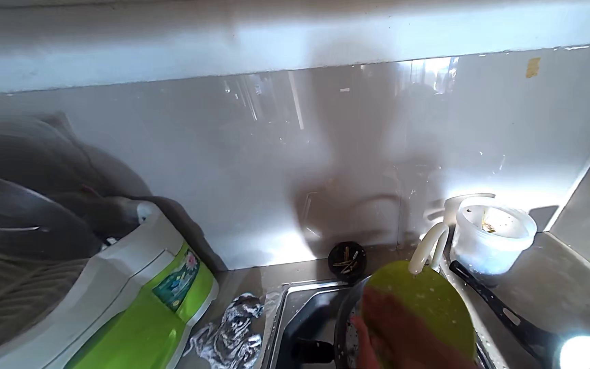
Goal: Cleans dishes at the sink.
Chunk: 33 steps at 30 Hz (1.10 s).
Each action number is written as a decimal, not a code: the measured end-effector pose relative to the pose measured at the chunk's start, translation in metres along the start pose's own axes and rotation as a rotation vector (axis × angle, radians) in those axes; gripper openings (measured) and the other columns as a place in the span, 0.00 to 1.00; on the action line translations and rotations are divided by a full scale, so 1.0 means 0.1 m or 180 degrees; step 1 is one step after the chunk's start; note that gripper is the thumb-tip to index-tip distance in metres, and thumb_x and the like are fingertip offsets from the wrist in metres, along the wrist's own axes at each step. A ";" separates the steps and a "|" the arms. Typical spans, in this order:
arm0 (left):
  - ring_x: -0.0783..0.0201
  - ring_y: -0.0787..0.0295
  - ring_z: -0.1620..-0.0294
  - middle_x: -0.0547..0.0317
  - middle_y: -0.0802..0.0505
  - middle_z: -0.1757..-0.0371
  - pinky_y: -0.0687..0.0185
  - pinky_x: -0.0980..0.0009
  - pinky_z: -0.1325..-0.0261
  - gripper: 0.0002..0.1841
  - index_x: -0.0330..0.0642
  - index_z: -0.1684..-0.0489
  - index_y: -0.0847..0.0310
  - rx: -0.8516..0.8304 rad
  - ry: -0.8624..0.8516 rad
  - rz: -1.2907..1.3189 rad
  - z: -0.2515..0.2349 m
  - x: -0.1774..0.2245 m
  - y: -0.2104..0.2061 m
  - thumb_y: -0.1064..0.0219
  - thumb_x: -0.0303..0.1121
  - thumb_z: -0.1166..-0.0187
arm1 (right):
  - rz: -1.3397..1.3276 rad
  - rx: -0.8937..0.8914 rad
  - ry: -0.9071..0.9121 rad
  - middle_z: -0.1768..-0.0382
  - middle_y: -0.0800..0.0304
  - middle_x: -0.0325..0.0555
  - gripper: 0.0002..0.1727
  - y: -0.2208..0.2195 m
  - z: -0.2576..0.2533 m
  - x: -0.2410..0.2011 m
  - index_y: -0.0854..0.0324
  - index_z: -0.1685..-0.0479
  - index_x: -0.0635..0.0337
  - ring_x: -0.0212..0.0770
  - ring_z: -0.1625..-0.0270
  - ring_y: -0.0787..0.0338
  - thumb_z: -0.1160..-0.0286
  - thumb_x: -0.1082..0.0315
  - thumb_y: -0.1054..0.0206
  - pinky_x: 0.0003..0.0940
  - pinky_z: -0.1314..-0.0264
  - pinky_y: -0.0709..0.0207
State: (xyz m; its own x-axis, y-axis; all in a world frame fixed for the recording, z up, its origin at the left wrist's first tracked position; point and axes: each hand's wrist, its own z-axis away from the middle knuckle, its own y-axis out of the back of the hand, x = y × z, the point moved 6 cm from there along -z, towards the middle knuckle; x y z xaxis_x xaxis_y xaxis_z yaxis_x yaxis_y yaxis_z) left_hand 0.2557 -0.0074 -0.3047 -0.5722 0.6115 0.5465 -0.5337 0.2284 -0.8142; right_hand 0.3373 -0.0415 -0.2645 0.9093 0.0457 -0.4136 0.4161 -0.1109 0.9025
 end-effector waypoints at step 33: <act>0.62 0.09 0.45 0.50 0.09 0.44 0.10 0.59 0.42 0.34 0.39 0.24 0.33 0.0402 -0.0208 -0.0617 -0.03 0.48 -0.02 0.60 0.61 0.09 | -0.0857 -0.0193 0.0298 0.08 0.43 0.53 0.34 -0.01 -0.01 -0.42 0.40 0.08 0.54 0.53 0.06 0.45 0.06 0.45 0.58 0.61 0.05 0.56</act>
State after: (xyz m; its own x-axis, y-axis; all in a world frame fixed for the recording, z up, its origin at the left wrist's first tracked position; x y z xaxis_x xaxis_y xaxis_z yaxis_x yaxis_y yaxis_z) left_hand 0.2318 0.0238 -0.2774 -0.4883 0.5141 0.7051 -0.7088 0.2377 -0.6642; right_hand 0.2990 -0.0418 -0.2479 0.7614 0.1572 -0.6290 0.6395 -0.0228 0.7685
